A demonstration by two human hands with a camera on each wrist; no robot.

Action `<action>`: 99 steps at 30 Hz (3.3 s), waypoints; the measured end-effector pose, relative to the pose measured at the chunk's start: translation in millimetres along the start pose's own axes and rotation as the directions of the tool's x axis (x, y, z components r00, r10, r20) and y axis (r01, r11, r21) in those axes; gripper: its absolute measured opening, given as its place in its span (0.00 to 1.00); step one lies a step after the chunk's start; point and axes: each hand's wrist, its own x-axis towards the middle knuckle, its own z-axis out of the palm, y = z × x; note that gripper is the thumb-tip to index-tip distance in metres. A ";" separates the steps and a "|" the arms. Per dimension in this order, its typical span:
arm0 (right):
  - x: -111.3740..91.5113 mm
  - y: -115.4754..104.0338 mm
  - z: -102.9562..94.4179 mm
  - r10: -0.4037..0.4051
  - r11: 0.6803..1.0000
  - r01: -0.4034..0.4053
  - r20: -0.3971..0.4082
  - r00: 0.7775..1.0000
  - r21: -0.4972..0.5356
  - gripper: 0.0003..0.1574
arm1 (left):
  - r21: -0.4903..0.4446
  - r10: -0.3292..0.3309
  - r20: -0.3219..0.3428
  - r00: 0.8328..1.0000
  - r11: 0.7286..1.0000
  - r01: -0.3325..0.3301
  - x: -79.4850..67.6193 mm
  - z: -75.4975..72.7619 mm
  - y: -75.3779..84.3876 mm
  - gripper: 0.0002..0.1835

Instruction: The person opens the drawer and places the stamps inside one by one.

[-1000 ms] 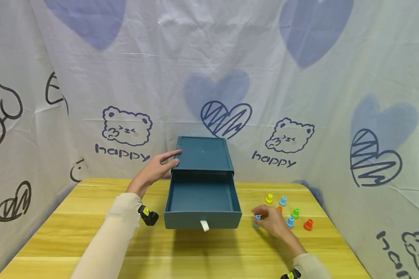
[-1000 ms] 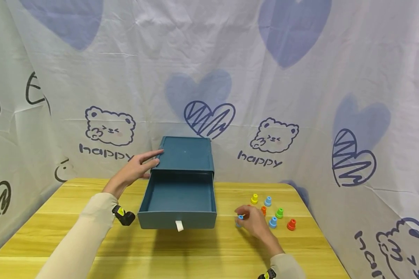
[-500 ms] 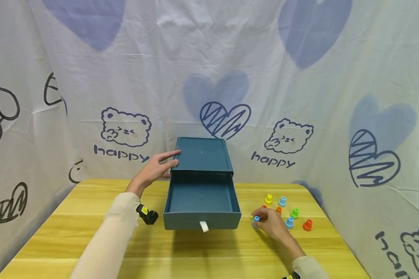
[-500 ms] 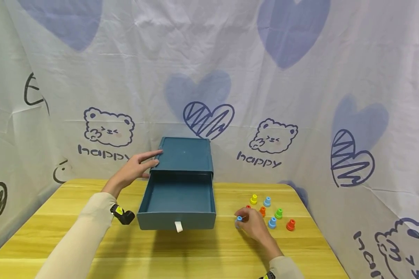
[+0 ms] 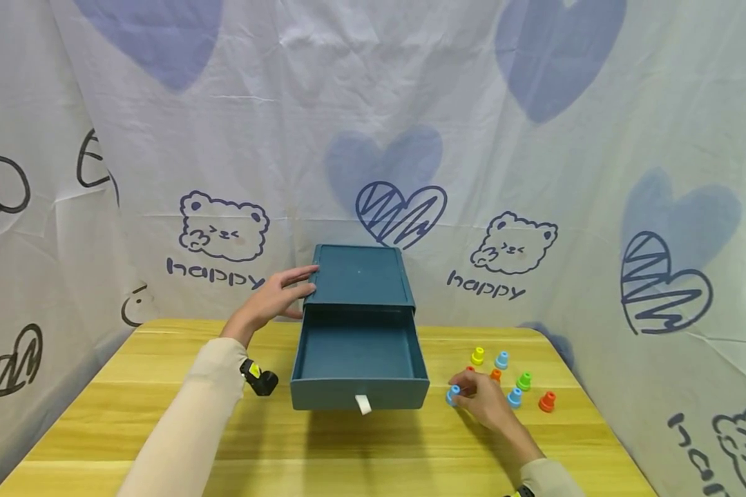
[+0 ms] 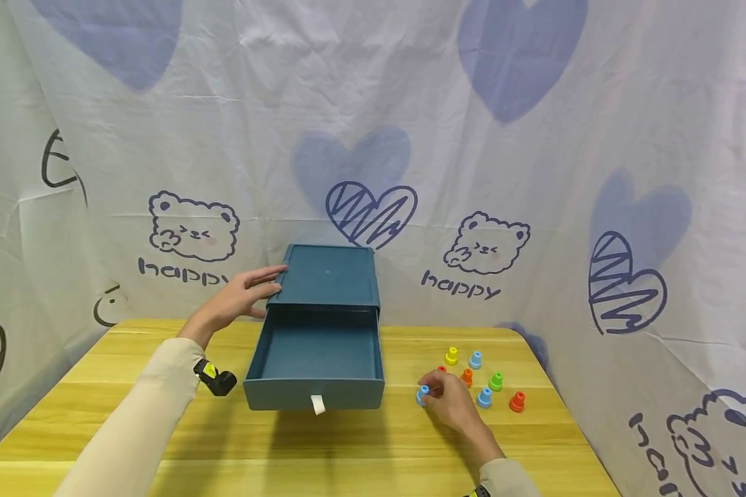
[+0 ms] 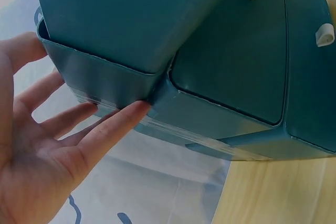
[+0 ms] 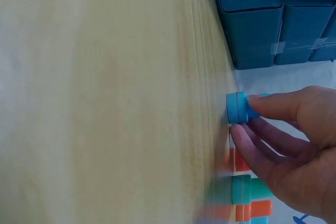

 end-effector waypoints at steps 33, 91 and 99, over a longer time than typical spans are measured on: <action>10.6 -45.5 -37.7 -0.177 0.984 0.180 0.090 0.980 -0.017 0.13 | -0.044 -0.030 0.044 0.999 0.999 0.032 0.3 -0.9 1.8 0.35; 42.4 -151.2 -121.8 -0.298 0.936 0.345 0.373 0.878 -0.064 0.09 | -0.032 -0.033 0.059 0.998 0.999 0.035 3.7 -1.4 -0.6 0.35; 49.8 -167.9 -130.3 -0.322 0.925 0.375 0.404 0.856 -0.059 0.09 | -0.037 -0.030 0.061 0.998 0.999 0.032 3.0 -1.9 -0.4 0.35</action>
